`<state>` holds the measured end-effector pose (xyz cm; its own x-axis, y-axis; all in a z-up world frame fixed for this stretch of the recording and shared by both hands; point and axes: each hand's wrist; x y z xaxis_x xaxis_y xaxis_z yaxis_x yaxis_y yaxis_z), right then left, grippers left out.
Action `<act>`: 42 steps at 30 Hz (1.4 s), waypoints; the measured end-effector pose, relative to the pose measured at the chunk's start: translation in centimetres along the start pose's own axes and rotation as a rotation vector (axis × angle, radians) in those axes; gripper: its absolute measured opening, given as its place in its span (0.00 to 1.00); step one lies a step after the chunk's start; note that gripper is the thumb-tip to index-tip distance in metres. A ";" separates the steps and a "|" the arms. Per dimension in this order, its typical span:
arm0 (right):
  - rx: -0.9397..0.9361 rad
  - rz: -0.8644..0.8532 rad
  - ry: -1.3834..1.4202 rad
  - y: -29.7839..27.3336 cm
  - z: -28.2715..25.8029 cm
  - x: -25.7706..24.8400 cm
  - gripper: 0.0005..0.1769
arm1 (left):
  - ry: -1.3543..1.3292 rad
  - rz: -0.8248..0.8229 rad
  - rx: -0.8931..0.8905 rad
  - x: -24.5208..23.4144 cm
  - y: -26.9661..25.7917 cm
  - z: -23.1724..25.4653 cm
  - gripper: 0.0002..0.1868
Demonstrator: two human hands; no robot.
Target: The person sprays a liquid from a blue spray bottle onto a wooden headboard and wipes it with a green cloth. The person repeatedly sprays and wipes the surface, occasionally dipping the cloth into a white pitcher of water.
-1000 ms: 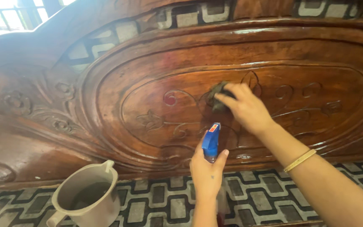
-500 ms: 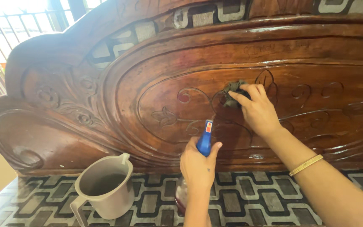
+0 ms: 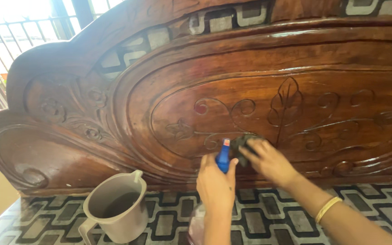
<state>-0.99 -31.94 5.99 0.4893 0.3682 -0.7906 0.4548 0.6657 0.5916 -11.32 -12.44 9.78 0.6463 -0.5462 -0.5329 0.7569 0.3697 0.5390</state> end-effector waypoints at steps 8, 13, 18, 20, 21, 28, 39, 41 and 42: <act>-0.164 -0.201 -0.184 -1.5 -0.4 3.6 0.37 | 0.041 0.021 0.018 -0.2 0.4 0.0 0.21; -0.230 -0.192 -0.197 -1.5 -0.4 3.1 0.37 | 0.029 0.079 0.036 -0.1 0.8 -0.1 0.23; -0.256 -0.274 -0.193 -0.8 0.1 2.7 0.31 | 0.014 -0.070 0.001 -0.1 0.3 0.2 0.18; -0.233 -0.299 -0.186 -0.8 0.0 2.6 0.31 | 0.044 -0.123 -0.017 0.0 0.3 0.2 0.18; -0.221 -0.301 -0.192 -0.9 -0.3 2.7 0.31 | 0.051 -0.129 -0.024 0.1 0.3 0.1 0.18; -0.259 -0.218 -0.250 -0.8 -0.5 2.5 0.34 | -0.017 -0.027 0.013 0.1 0.6 -0.4 0.26; -0.055 0.525 -0.062 12.4 1.6 -5.3 0.30 | -0.116 0.090 0.006 -1.6 1.0 -2.2 0.36; -0.048 0.646 0.033 14.6 0.9 -4.2 0.29 | -0.115 0.097 0.013 -1.7 1.3 -2.3 0.36; -0.058 0.567 0.076 14.5 0.3 -2.9 0.30 | -0.103 0.084 0.011 -1.9 1.2 -2.4 0.36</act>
<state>4.43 -23.58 16.95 0.5890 0.7221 -0.3628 0.0942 0.3845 0.9183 -11.40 -9.16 9.87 0.6937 -0.5883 -0.4155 0.6988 0.4098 0.5863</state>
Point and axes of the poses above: each hand's wrist, its own y-axis towards the middle knuckle, its own x-axis out of the palm, z = x × y, and after that the axes turned 15 degrees about y, right-handed
